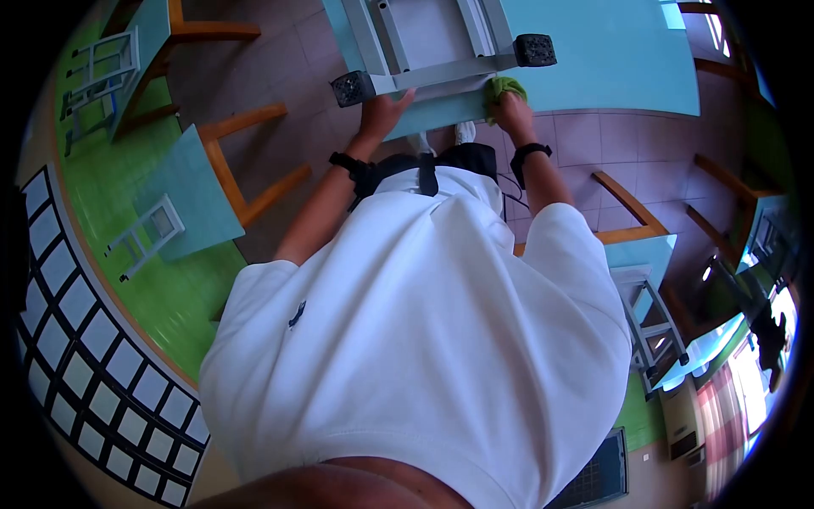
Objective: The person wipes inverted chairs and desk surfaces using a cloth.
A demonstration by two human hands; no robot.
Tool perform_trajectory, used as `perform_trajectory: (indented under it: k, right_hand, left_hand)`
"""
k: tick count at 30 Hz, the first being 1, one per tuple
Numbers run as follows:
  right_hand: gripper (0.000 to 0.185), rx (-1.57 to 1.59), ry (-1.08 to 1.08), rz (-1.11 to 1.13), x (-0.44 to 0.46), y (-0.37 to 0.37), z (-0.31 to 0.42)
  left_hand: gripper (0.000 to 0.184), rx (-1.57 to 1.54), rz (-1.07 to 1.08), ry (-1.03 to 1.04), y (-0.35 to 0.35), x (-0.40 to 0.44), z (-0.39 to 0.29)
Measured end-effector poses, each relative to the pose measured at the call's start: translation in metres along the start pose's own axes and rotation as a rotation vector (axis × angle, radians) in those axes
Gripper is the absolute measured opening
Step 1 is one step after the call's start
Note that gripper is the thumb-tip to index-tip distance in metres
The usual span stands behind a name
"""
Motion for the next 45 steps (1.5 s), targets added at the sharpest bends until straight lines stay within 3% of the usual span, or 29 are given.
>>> perform_trajectory:
  k: [2, 4, 8, 10, 12, 14, 15, 20, 22, 24, 26, 29, 30, 32, 35, 36, 38, 39, 40, 42, 45]
  right_hand:
    - [0.026, 0.011, -0.061, -0.067, -0.004, 0.012, 0.019]
    - [0.020, -0.128, -0.300, -0.153, -0.017, 0.024, 0.058]
    - [0.026, -0.038, -0.482, 0.205, -0.033, 0.072, 0.124]
    - [0.031, -0.002, -0.852, 0.141, -0.046, 0.050, 0.175]
    - [0.034, -0.097, -0.913, 0.186, -0.056, 0.013, 0.207]
    - [0.036, 0.071, -0.771, 0.180, -0.051, -0.013, 0.215]
    - [0.034, 0.082, -0.798, 0.127, -0.050, -0.018, 0.215]
    - [0.018, 0.174, -0.755, -0.032, -0.042, -0.087, 0.207]
    - [0.012, 0.157, -0.759, -0.243, -0.044, -0.125, 0.213]
    - [0.012, 0.183, -0.810, -0.246, -0.056, -0.137, 0.230]
    - [0.013, 0.223, -0.842, -0.262, -0.062, -0.144, 0.244]
    - [0.014, 0.140, -0.865, -0.520, -0.060, -0.176, 0.258]
    - [0.014, 0.131, -0.866, -0.521, -0.049, -0.184, 0.263]
    - [0.015, -0.001, -0.828, -0.502, -0.022, -0.191, 0.264]
    - [0.015, 0.132, -0.417, -0.185, 0.016, -0.178, 0.247]
    - [0.015, 0.138, -0.417, -0.193, 0.022, -0.173, 0.243]
    - [0.015, 0.255, -0.341, -0.134, 0.037, -0.157, 0.224]
    - [0.020, 0.006, -0.453, -0.134, 0.034, -0.154, 0.231]
    - [0.020, 0.007, -0.447, -0.136, 0.032, -0.155, 0.237]
    - [0.023, -0.007, -0.265, -0.238, 0.033, -0.160, 0.237]
    - [0.024, -0.050, -0.192, -0.199, 0.034, -0.158, 0.234]
  left_hand:
    - [0.027, 0.064, -0.026, 0.000, 0.005, -0.009, 0.007]
    - [0.039, 0.003, -0.031, -0.175, 0.006, -0.027, 0.016]
    - [0.059, 0.050, 0.064, -0.172, 0.018, -0.055, 0.034]
    - [0.083, 0.115, 0.233, -0.069, 0.024, -0.057, 0.032]
    - [0.073, 0.068, 0.124, -0.060, 0.015, -0.049, 0.042]
    - [0.061, -0.183, 0.295, -0.222, 0.021, -0.046, 0.065]
    - [0.053, -0.148, 0.286, -0.251, 0.010, -0.042, 0.059]
    - [0.041, -0.154, 0.045, -0.439, -0.011, -0.027, 0.091]
    - [0.041, -0.070, -0.210, -0.284, -0.025, -0.015, 0.097]
    - [0.041, -0.111, -0.268, -0.281, -0.023, 0.003, 0.104]
    - [0.049, -0.124, -0.210, -0.230, -0.014, 0.027, 0.102]
    - [0.060, -0.178, -0.086, -0.085, 0.001, 0.060, 0.093]
    - [0.060, -0.186, -0.088, -0.083, 0.008, 0.066, 0.100]
    - [0.069, 0.229, 0.103, 0.035, 0.036, 0.066, 0.112]
    - [0.070, 0.452, 0.108, 0.043, 0.037, 0.060, 0.110]
    - [0.070, 0.458, 0.107, 0.051, 0.034, 0.057, 0.108]
    - [0.058, 0.443, 0.088, 0.116, 0.031, 0.040, 0.100]
    - [0.050, 0.446, 0.096, 0.164, 0.032, 0.027, 0.099]
    - [0.050, 0.445, 0.102, 0.168, 0.031, 0.019, 0.097]
    - [0.041, 0.529, 0.168, 0.252, 0.032, 0.005, 0.094]
    - [0.035, 0.637, 0.165, 0.283, 0.031, 0.005, 0.092]
Point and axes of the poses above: each hand's wrist, its own x-axis towards the middle knuckle, its own y-axis out of the palm, z = x × y, the point moved 7 cm from there along x, towards the middle knuckle, and after that the axes turned 8 degrees about -z, right-handed, at the moved point
